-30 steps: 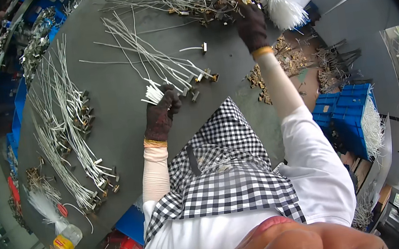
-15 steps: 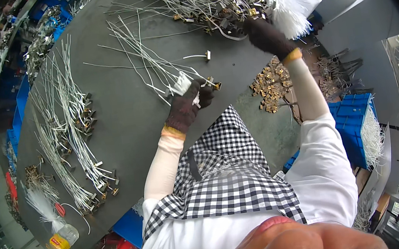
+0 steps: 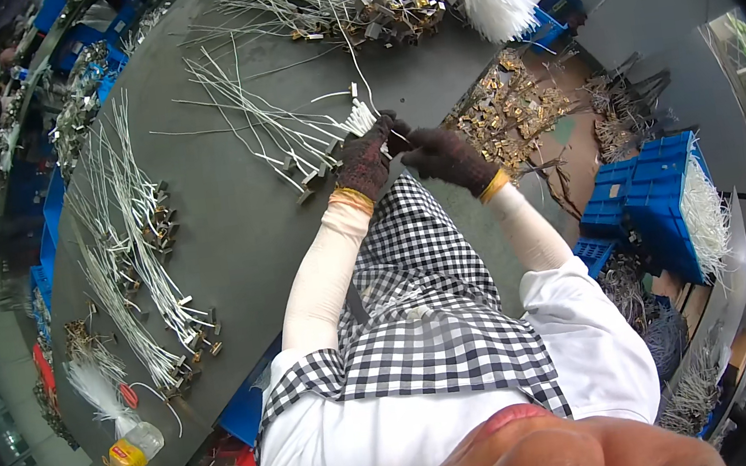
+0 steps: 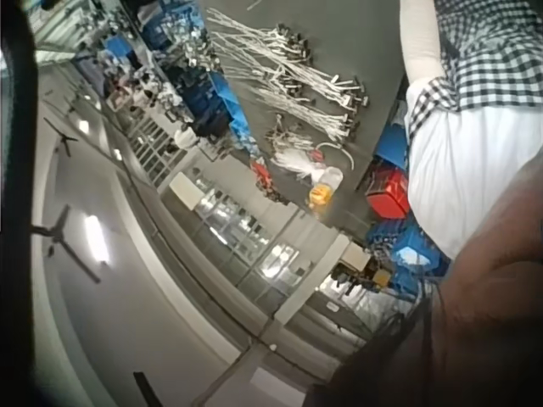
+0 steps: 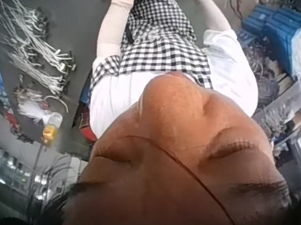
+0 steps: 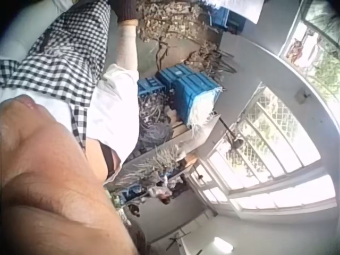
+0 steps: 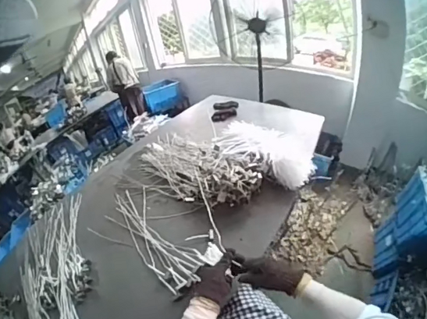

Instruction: Sort and bundle thin electrical wires at a workbench.

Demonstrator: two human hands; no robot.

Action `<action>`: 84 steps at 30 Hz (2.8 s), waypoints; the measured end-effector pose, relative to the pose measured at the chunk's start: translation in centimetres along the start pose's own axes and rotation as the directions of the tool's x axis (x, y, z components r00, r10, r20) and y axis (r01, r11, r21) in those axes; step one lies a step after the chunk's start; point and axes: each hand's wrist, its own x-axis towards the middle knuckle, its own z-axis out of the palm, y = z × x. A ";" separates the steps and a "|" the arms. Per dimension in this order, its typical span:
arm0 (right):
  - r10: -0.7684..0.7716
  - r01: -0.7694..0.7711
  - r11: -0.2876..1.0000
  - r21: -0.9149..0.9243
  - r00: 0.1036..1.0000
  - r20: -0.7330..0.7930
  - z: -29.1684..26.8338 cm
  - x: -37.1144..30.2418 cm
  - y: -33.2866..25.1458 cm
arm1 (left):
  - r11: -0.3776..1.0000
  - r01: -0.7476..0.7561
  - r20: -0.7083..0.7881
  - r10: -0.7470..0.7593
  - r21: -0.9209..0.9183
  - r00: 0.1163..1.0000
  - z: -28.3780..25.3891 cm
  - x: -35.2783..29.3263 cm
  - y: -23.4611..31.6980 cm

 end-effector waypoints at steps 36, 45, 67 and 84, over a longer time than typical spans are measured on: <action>0.688 -0.668 0.683 0.295 0.724 0.044 0.0 -28.8 6.8 | 0.690 0.111 0.085 -0.071 -0.715 0.994 -8.1 6.3 5.6; 0.720 -0.694 0.660 0.287 0.694 0.023 0.4 -28.4 5.7 | 0.567 0.074 0.079 -0.016 -0.820 0.997 -9.8 6.6 5.6; 0.708 -0.685 0.654 0.321 0.704 0.062 0.3 -28.1 6.9 | 0.621 0.127 0.089 -0.093 -0.774 0.992 -9.2 4.7 7.0; 0.687 -0.674 0.675 0.300 0.723 0.075 0.3 -28.6 7.1 | 0.682 0.081 -0.015 -0.134 -0.727 0.991 -8.7 4.5 8.1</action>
